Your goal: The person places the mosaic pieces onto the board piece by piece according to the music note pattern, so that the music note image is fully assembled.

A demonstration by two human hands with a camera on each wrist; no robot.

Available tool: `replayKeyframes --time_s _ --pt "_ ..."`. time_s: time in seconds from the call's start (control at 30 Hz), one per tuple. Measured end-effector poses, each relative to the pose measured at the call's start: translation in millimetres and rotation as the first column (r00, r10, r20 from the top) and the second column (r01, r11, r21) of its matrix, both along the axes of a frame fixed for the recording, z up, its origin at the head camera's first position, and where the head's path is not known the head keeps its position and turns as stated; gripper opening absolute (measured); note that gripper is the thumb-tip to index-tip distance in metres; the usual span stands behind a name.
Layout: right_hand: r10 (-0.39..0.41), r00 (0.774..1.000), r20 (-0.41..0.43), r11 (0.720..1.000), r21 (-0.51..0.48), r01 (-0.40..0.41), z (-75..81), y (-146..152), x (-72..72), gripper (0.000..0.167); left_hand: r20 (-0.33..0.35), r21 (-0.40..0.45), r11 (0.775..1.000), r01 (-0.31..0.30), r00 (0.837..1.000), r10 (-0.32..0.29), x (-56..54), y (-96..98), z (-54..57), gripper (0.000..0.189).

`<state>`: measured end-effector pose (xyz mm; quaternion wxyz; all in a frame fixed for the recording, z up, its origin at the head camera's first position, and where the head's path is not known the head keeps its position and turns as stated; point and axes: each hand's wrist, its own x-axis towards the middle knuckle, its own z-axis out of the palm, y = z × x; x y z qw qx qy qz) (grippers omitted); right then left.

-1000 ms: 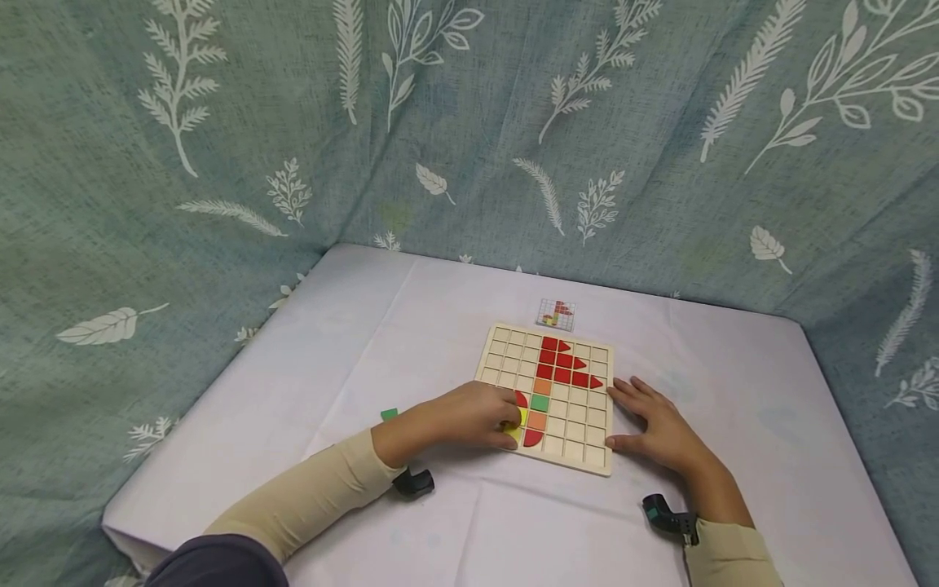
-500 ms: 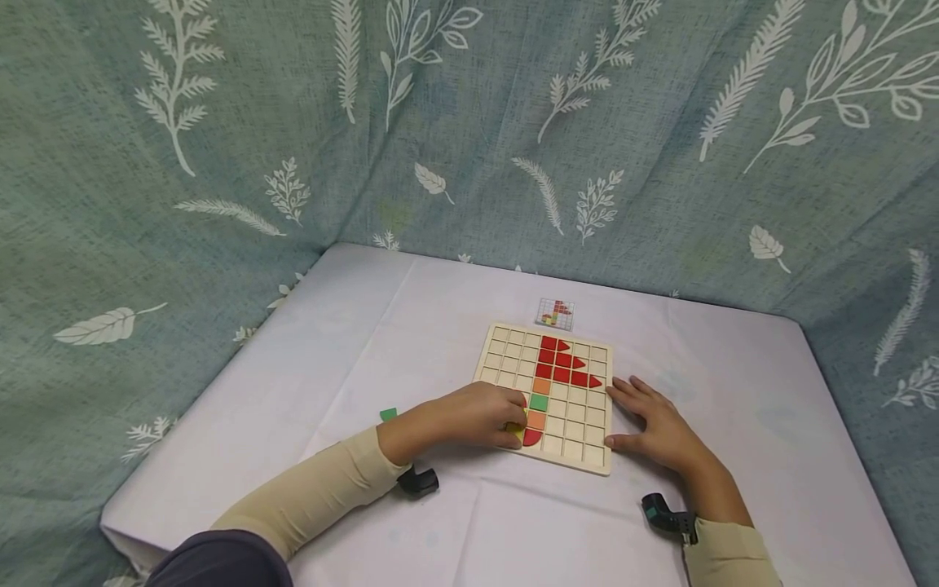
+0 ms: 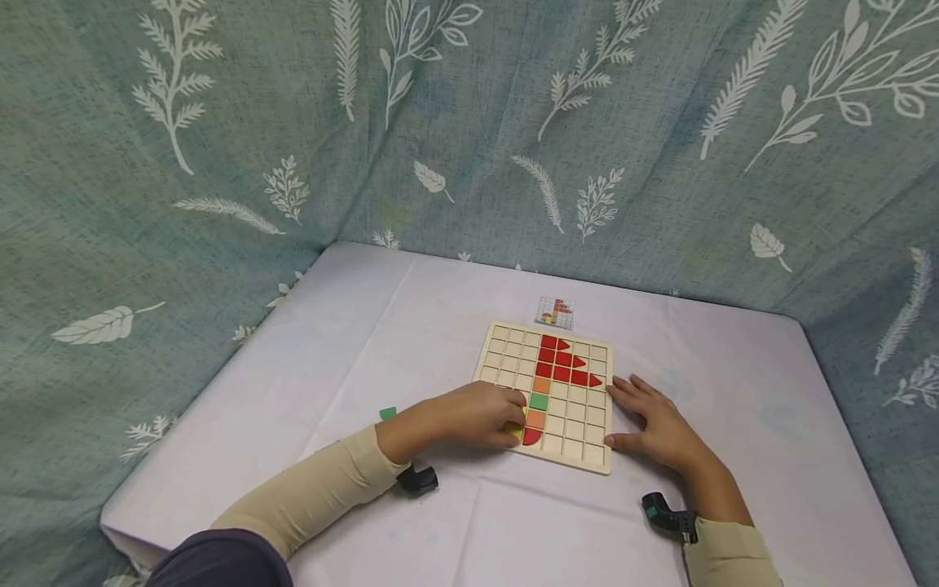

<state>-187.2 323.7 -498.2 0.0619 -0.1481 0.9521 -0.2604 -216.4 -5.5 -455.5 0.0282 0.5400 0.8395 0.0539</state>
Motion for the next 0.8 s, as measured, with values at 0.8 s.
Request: replayKeyframes --time_s 0.8 --pt "0.006 1.000 0.008 1.000 0.015 -0.006 5.7 -6 3.8 0.094 -0.001 0.044 0.958 -0.284 0.959 0.284 1.5 -133.8 10.1 0.011"
